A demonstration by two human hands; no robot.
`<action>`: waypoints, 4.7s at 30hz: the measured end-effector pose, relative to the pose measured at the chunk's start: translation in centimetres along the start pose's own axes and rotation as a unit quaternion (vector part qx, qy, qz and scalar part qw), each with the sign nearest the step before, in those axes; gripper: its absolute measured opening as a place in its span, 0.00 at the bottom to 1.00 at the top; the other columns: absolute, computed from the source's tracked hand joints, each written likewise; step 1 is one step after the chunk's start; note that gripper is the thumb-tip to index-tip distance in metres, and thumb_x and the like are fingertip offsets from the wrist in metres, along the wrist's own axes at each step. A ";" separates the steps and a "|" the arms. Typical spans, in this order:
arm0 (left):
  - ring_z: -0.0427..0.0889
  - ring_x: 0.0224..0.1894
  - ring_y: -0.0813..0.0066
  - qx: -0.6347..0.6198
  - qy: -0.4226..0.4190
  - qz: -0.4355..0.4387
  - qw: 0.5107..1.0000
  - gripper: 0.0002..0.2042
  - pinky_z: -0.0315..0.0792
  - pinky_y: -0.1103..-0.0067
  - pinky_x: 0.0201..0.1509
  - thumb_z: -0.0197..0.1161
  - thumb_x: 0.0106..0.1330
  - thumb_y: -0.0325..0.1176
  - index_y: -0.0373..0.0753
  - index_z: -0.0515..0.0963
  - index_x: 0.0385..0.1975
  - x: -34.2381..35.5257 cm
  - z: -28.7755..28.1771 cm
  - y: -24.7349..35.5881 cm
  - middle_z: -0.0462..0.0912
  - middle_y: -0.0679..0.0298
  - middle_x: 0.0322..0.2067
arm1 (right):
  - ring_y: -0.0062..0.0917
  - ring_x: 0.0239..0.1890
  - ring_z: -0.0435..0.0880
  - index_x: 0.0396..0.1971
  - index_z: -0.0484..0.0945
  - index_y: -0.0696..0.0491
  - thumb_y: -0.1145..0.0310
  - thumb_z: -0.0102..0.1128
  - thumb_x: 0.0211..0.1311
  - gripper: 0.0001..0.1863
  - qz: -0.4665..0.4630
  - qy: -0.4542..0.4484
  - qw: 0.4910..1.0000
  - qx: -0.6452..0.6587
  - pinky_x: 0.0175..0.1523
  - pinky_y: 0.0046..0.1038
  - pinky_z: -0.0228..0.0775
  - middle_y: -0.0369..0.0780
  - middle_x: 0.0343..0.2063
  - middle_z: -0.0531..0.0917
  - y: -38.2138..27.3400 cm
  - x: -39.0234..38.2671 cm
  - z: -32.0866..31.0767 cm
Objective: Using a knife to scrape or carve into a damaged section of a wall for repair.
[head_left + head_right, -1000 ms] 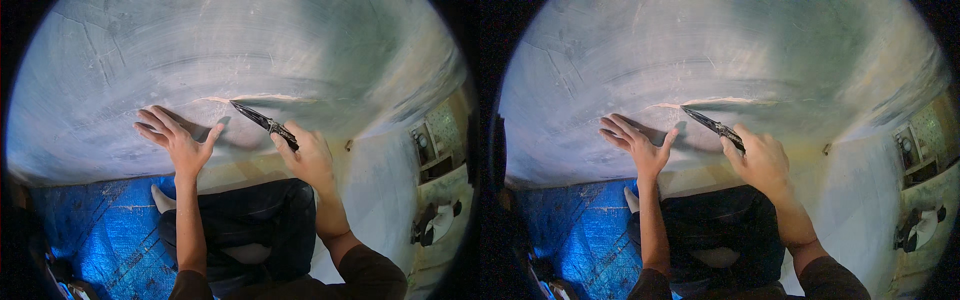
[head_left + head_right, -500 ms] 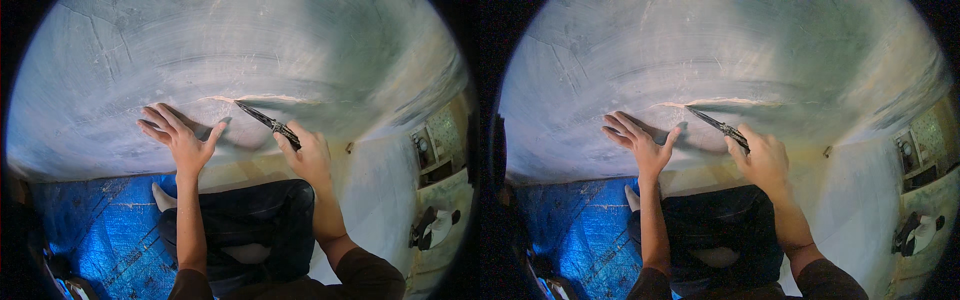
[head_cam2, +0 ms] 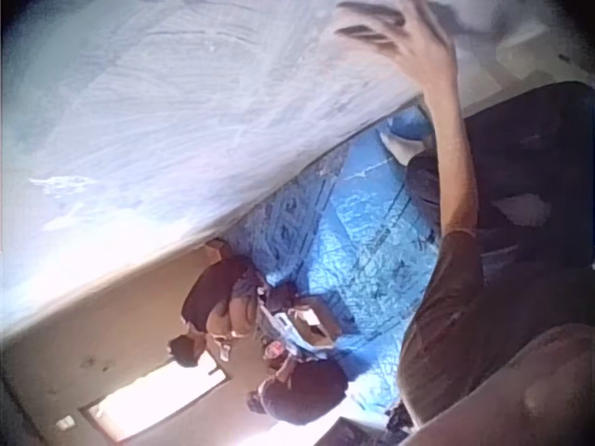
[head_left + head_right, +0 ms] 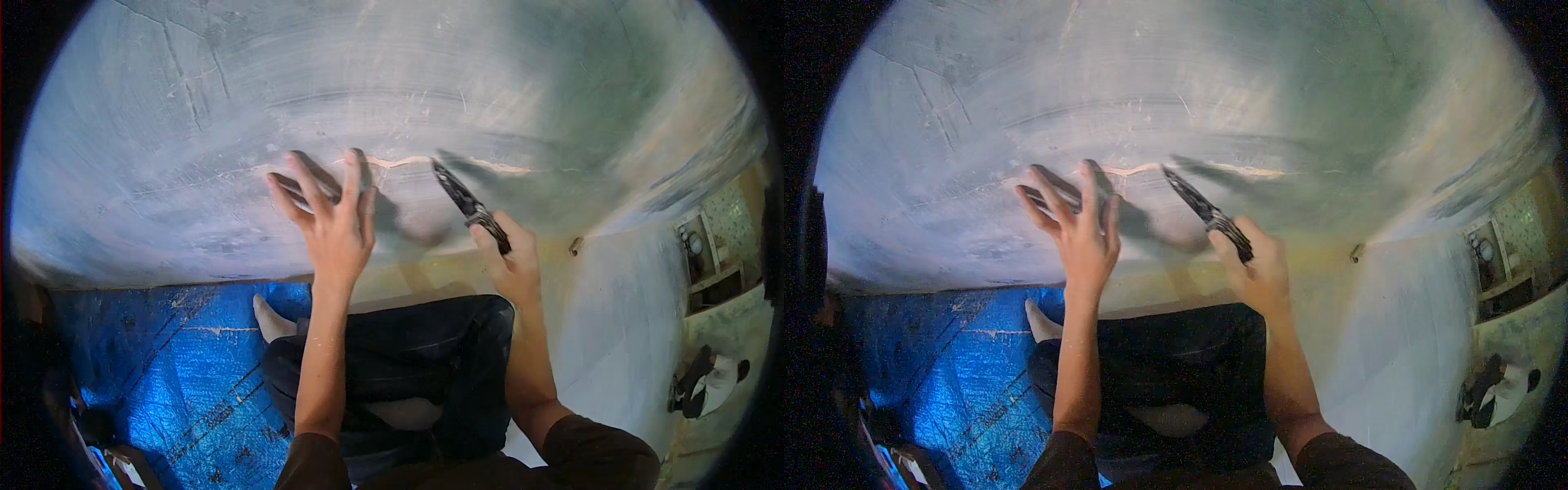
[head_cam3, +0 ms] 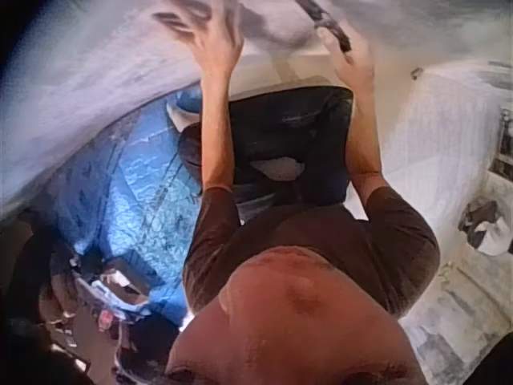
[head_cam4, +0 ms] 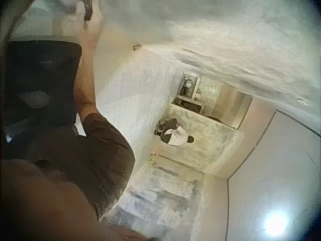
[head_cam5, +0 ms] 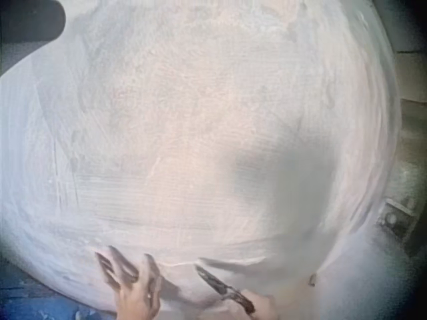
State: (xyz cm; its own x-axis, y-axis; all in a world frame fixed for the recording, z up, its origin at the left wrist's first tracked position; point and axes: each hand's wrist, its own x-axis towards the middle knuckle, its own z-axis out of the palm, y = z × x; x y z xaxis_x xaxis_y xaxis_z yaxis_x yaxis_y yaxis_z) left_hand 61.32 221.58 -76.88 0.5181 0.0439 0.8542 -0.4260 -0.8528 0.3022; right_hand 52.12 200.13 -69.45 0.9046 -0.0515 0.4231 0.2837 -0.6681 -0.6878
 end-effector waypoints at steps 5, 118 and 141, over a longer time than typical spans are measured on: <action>0.30 0.71 0.21 0.009 0.004 0.004 1.000 0.27 0.42 0.42 0.71 0.63 0.67 0.39 0.48 0.67 0.66 -0.6 0.8 0.9 0.38 0.40 0.73 | 0.11 0.22 0.60 0.28 0.74 0.58 0.65 0.61 0.67 0.12 0.122 0.004 0.988 0.097 0.25 0.20 0.53 0.29 0.17 0.66 1.0 -2.1 -1.1; 0.68 0.12 0.88 -0.463 -0.125 -0.306 0.823 0.21 0.60 0.85 0.17 0.66 0.67 0.39 0.36 0.76 0.13 -0.3 -1.2 3.5 0.75 0.68 0.11 | 0.49 0.23 0.81 0.32 0.72 0.58 0.61 0.58 0.66 0.14 -0.072 -0.007 0.996 -0.046 0.27 0.44 0.70 0.51 0.19 0.80 0.1 1.8 7.7; 0.64 0.17 0.88 -0.519 -0.320 -0.121 0.783 0.09 0.58 0.83 0.20 0.71 0.62 0.33 0.38 0.79 0.26 0.2 -1.8 3.1 0.68 0.74 0.12 | 0.10 0.18 0.64 0.37 0.71 0.56 0.61 0.53 0.72 0.13 0.205 -0.002 0.911 0.357 0.21 0.18 0.56 0.29 0.19 0.68 5.2 -8.8 6.5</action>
State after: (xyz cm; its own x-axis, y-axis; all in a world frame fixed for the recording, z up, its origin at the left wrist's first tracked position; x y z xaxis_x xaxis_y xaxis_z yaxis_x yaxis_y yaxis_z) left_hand 58.76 219.86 -74.98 0.8004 -0.4151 0.4325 -0.4597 0.0380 0.8873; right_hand 47.75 201.94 -80.57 0.9818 -0.1851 0.0422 0.0540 0.0596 -0.9968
